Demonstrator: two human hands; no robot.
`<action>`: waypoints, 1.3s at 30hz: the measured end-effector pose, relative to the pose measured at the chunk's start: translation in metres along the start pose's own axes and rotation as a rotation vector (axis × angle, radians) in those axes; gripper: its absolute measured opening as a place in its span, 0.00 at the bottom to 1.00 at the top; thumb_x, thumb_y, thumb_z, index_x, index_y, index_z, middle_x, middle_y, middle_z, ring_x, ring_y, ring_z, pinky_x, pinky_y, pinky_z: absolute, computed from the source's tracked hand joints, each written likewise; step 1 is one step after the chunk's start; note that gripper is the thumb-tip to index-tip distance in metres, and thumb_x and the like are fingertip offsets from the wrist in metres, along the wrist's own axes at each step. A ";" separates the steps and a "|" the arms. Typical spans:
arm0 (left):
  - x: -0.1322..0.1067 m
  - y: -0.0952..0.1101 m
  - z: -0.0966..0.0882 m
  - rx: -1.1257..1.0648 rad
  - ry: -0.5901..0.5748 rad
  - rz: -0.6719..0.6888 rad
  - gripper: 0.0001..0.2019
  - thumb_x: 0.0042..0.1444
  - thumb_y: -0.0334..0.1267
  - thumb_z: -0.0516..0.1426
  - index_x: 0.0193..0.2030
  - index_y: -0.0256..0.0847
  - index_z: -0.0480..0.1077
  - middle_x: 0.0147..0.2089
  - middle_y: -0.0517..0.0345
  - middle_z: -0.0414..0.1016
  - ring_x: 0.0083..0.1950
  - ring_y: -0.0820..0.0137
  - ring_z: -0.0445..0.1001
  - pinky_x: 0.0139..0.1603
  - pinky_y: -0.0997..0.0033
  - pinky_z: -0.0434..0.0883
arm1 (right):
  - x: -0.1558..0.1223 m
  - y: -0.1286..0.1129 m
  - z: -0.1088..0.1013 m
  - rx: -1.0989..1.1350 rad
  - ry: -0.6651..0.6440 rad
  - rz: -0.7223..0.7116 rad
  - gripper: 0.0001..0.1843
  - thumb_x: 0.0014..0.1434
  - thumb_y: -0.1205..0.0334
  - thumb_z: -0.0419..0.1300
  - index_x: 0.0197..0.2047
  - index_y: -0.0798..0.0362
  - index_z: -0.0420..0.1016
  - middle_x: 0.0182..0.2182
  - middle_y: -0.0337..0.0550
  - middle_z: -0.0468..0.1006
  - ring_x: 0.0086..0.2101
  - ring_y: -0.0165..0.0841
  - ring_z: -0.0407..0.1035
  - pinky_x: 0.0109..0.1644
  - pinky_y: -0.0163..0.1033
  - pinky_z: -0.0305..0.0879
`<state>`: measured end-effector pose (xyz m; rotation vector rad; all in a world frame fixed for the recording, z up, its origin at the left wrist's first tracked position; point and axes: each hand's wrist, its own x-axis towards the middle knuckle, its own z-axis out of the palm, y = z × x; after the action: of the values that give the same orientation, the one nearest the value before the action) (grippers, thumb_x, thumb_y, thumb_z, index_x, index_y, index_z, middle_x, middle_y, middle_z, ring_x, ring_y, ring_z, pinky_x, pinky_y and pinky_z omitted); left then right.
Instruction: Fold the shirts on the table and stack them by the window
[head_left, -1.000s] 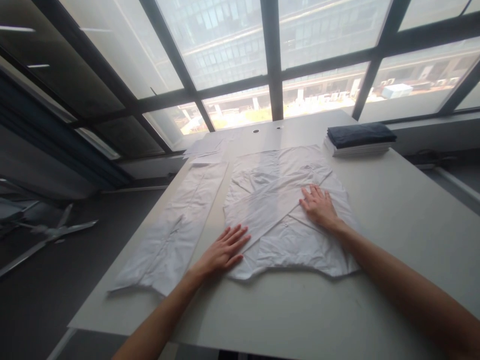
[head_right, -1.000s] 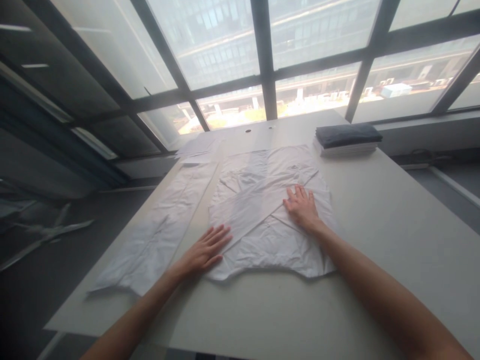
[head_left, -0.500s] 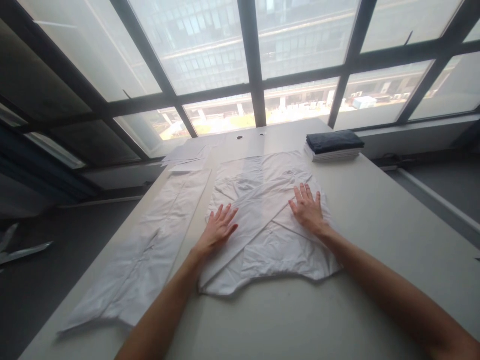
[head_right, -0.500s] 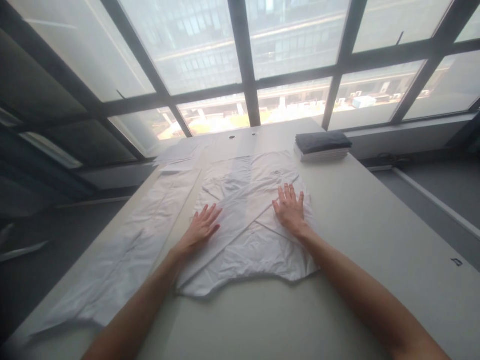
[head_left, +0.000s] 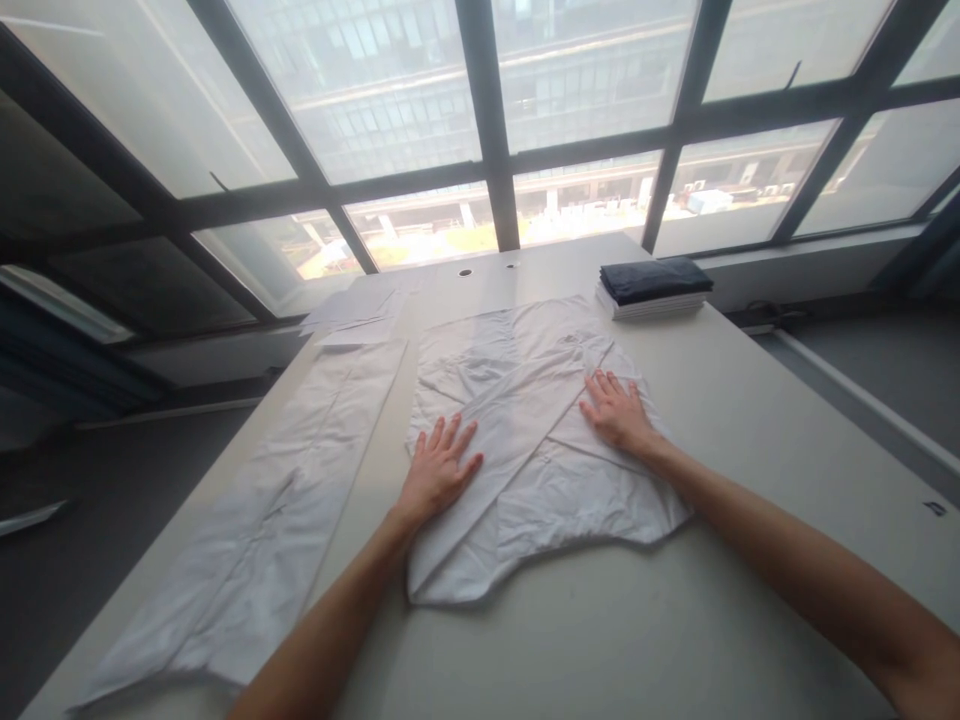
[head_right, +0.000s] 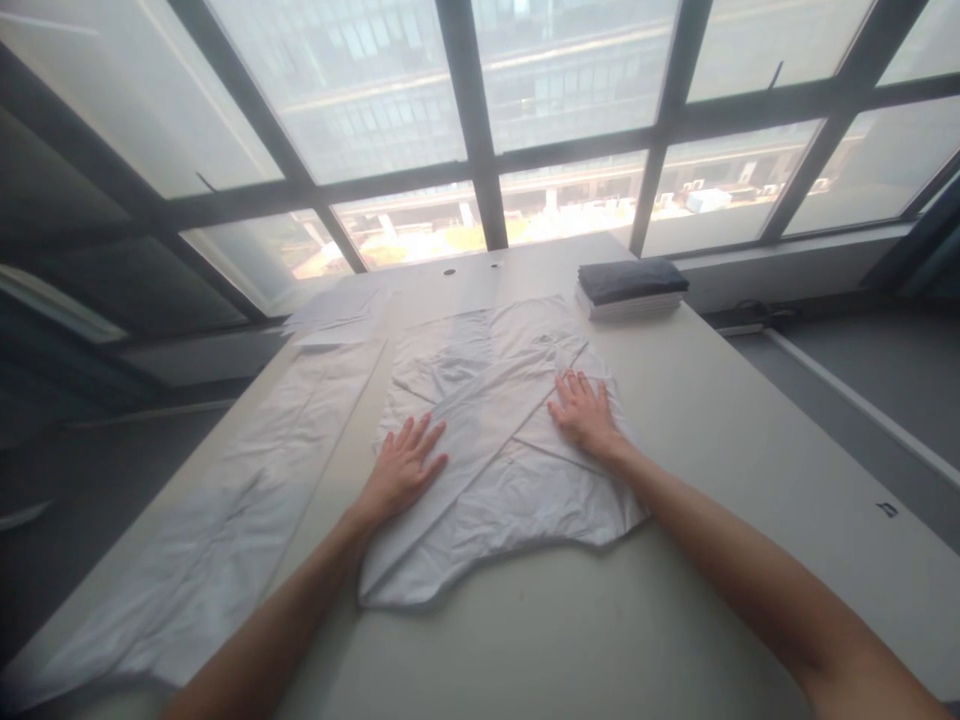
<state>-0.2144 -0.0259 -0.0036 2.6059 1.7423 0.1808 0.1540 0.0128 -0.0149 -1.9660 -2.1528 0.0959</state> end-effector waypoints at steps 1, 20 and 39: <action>0.001 0.003 -0.001 0.010 -0.004 -0.006 0.31 0.70 0.58 0.46 0.75 0.50 0.55 0.78 0.50 0.46 0.77 0.45 0.44 0.71 0.35 0.48 | 0.000 0.003 -0.002 0.006 0.007 -0.014 0.33 0.71 0.51 0.43 0.73 0.57 0.54 0.73 0.55 0.51 0.71 0.47 0.43 0.71 0.64 0.39; 0.004 0.007 -0.002 0.063 -0.014 -0.025 0.30 0.70 0.57 0.46 0.75 0.52 0.55 0.78 0.55 0.47 0.78 0.50 0.44 0.72 0.41 0.50 | -0.031 0.032 -0.013 -0.013 0.020 -0.124 0.31 0.71 0.53 0.46 0.71 0.60 0.59 0.71 0.59 0.55 0.70 0.47 0.48 0.73 0.55 0.43; 0.004 0.007 -0.002 0.056 -0.013 -0.019 0.30 0.70 0.56 0.46 0.74 0.51 0.56 0.78 0.54 0.48 0.77 0.49 0.45 0.72 0.39 0.52 | -0.032 0.037 -0.010 -0.009 0.040 -0.143 0.30 0.70 0.54 0.47 0.70 0.60 0.63 0.70 0.59 0.58 0.69 0.47 0.51 0.72 0.55 0.47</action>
<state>-0.2070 -0.0250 -0.0006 2.6218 1.7931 0.1167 0.1946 -0.0158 -0.0165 -1.7962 -2.2634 0.0238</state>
